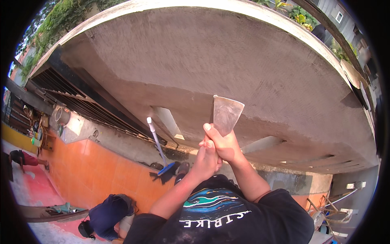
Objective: The person uses a metal trowel to smooth a freshly applied concrete ceiling surface. They repeatedly drag the trowel across the ceiling in short strokes, leveling the material and refining the finish.
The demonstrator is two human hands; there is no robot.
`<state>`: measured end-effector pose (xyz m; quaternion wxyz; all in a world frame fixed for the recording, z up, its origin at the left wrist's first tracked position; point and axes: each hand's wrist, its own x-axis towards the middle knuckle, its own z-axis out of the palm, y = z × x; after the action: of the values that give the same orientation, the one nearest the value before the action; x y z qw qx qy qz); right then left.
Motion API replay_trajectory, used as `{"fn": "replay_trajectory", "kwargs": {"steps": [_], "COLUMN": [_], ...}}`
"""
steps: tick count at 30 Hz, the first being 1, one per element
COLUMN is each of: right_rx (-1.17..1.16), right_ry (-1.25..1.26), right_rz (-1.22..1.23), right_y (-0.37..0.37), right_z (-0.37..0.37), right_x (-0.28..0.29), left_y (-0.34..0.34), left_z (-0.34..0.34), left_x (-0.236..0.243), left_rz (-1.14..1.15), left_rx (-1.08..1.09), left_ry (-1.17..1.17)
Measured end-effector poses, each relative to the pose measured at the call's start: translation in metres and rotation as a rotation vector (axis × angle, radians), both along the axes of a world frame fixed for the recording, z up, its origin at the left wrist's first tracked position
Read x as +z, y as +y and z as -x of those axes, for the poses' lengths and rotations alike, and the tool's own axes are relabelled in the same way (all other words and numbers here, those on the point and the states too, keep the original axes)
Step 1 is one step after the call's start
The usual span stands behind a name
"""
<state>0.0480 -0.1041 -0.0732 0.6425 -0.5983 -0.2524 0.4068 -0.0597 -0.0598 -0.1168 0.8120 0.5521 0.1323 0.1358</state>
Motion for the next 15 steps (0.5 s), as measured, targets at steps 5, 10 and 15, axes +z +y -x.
{"fn": "replay_trajectory", "kwargs": {"steps": [5, 10, 15], "right_rx": [-0.013, -0.053, -0.122], "right_ry": [0.048, 0.029, 0.003], "right_rz": [0.053, 0.044, 0.032], "right_y": [-0.011, -0.005, 0.001], "right_z": [0.015, 0.010, 0.005], "right_x": [-0.008, -0.017, -0.019], "left_y": [-0.011, -0.006, 0.002], "left_z": [0.012, 0.006, -0.003], "left_x": [-0.003, -0.007, -0.010], "left_rz": [0.039, -0.031, -0.037], "left_rx": [-0.014, 0.035, 0.016], "left_ry": [0.029, 0.030, 0.084]}}
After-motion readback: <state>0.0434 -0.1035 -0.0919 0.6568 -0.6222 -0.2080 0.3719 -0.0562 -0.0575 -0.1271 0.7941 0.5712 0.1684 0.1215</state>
